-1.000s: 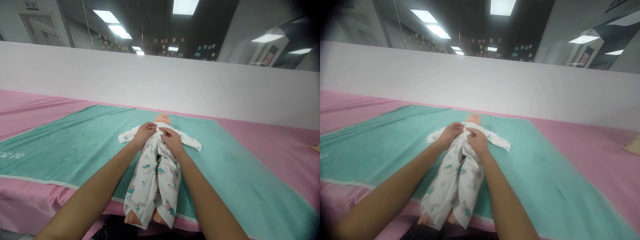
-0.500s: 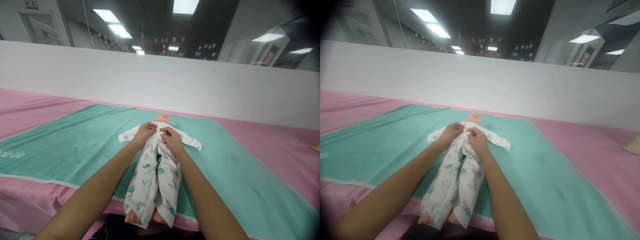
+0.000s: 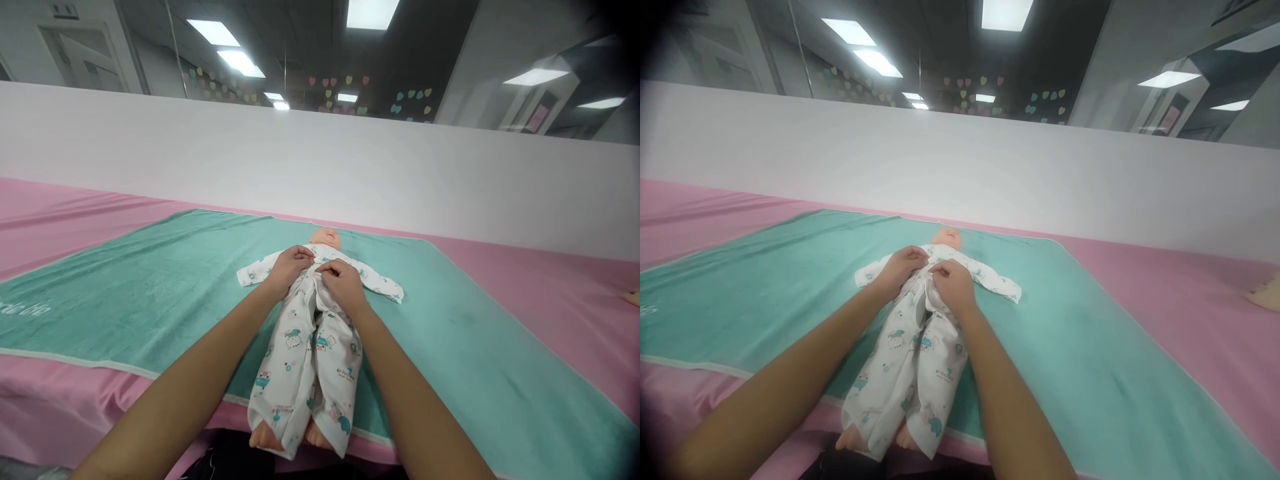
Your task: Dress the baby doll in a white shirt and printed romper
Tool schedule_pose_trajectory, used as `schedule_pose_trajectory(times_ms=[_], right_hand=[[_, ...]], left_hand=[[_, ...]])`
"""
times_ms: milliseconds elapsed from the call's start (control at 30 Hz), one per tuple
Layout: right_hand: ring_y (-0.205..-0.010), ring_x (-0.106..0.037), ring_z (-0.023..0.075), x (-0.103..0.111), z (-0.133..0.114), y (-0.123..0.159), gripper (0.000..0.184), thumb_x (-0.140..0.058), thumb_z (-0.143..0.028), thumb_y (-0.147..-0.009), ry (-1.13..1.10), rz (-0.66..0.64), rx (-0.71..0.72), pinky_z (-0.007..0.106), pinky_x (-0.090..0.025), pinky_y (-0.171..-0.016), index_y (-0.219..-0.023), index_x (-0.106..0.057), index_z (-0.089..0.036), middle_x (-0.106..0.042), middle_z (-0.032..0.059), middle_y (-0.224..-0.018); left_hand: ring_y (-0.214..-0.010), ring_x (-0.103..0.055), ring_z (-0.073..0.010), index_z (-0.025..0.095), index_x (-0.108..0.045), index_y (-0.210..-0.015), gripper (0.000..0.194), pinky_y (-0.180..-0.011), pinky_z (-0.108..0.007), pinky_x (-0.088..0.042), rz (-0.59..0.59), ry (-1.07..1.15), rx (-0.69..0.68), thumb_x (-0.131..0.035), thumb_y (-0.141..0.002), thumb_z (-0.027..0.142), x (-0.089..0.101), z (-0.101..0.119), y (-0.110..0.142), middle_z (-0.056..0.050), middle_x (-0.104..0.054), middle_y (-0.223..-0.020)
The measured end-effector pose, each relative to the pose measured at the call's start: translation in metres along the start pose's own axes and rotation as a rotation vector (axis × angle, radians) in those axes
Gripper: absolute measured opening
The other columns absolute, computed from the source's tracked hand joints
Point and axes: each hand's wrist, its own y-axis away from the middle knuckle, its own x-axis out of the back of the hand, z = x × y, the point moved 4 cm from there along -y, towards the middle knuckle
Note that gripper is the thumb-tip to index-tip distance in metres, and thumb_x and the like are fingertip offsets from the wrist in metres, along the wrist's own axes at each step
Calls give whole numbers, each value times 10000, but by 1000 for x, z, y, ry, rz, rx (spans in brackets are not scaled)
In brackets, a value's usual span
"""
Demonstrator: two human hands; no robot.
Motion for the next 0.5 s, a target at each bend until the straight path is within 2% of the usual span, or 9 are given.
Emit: schedule_pose_trajectory(times_ms=[67,200,500], right_hand=[[-683,-487,142,0,0,0,271,-447,-194,-664,-7,-2,-2,268,-381,-679,-766,-695,-230,-559,-15,-710],[-601,-421,125,-1,0,1,386,-447,-180,-656,-75,-22,5,252,-365,-629,-960,-676,-240,-458,-42,-631],[-607,-441,125,-1,3,0,313,-448,-186,-664,-43,-6,-3,245,-371,-622,-892,-657,-233,-467,-44,-629]], left_hand=[[-616,-526,-102,165,-597,-800,198,-578,-223,-380,-3,-8,1,-691,-636,225,0,0,0,14,-579,-692],[-629,-538,-117,164,-590,-797,212,-577,-231,-381,2,6,11,-694,-622,224,0,0,1,5,-590,-703],[-660,-516,-119,179,-611,-831,178,-604,-232,-371,-45,-159,-46,-629,-703,302,-6,9,5,8,-592,-735]])
